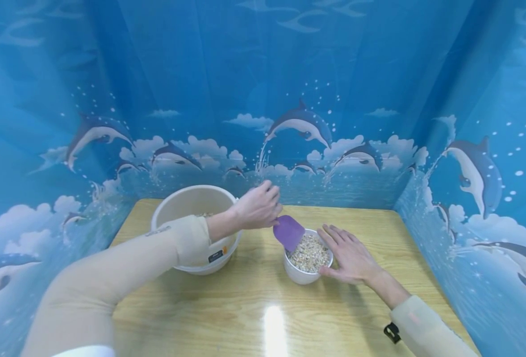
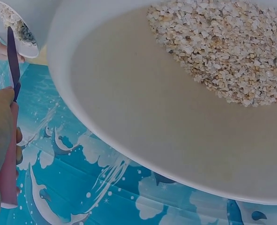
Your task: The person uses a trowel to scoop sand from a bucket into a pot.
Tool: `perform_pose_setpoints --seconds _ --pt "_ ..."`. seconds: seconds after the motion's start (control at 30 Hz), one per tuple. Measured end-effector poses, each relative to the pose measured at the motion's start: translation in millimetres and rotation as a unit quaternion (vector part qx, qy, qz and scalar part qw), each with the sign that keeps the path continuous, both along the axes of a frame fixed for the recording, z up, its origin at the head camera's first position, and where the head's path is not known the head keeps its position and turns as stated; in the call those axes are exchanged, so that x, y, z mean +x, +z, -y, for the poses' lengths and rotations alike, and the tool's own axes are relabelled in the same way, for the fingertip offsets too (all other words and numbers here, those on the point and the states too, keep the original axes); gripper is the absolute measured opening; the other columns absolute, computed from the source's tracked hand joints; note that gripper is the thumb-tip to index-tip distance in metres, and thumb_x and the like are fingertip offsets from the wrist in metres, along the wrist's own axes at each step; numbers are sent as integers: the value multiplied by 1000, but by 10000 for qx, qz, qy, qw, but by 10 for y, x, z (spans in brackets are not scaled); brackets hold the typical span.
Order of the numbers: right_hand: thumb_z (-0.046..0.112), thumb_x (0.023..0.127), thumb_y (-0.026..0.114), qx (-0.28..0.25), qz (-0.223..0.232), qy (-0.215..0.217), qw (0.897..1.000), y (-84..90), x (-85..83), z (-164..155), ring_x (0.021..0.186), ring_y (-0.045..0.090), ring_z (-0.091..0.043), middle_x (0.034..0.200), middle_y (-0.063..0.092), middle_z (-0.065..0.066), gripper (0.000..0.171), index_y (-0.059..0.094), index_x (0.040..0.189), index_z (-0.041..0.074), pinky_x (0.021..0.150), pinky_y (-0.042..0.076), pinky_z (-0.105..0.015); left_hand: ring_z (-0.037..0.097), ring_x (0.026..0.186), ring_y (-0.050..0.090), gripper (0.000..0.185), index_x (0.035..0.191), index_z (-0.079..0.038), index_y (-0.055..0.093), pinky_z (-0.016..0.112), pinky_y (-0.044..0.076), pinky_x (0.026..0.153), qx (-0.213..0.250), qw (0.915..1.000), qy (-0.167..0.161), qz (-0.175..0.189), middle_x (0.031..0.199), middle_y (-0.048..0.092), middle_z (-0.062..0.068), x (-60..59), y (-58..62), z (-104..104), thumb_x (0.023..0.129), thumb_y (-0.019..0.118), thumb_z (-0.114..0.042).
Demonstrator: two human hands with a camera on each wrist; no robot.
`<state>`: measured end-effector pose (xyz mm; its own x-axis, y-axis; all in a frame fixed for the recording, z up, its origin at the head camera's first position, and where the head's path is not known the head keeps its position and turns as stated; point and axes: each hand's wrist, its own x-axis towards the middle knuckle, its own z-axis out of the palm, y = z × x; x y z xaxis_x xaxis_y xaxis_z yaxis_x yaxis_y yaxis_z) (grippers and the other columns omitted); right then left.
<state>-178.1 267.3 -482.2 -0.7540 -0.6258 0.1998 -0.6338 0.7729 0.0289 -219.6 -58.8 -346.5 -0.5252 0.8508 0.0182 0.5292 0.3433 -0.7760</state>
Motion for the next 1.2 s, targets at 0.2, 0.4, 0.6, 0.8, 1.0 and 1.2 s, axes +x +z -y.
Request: perform_pose_setpoints --seconds 0.2,0.4,0.6,0.8,1.0,1.2 --pt "86 89 51 -4 14 -7 10000 0 6 4 149 46 -48 165 41 -25 110 37 161 4 119 39 -66 16 99 61 64 110 -22 74 35 49 92 -33 9999 -64 -106 104 75 -2 -8 3 24 106 33 -72" --pt "86 89 49 11 16 -12 10000 -6 5 -3 149 46 -48 166 39 -25 109 37 162 5 119 39 -66 16 98 61 63 107 -23 73 34 48 91 -27 9998 -100 -153 102 75 -3 -22 -7 36 106 32 -71" --pt "85 89 51 17 47 -21 10000 6 15 2 149 46 -48 167 39 -24 109 37 162 6 119 39 -66 16 100 63 62 106 -23 73 34 48 90 238 9997 58 83 106 76 -2 -28 -35 66 106 34 -71" --pt "85 89 51 29 50 -18 10000 17 18 5 149 45 -47 167 39 -24 109 37 162 5 119 38 -66 18 98 62 59 97 -22 72 35 48 89 697 9963 230 449 102 77 -1 -26 -88 141 106 38 -69" --pt "85 89 51 60 30 -13 10000 31 20 5 149 46 -47 167 39 -25 109 37 162 5 119 38 -66 20 95 60 54 98 -20 71 37 47 87 1081 9905 329 779 96 75 -1 -24 -128 242 107 42 -65" --pt "84 89 53 49 76 -40 10000 47 32 11 150 45 -47 167 39 -24 108 36 162 6 120 38 -66 20 93 60 53 96 -19 70 37 47 86 1160 9886 444 846 96 74 0 -19 -173 338 108 43 -63"
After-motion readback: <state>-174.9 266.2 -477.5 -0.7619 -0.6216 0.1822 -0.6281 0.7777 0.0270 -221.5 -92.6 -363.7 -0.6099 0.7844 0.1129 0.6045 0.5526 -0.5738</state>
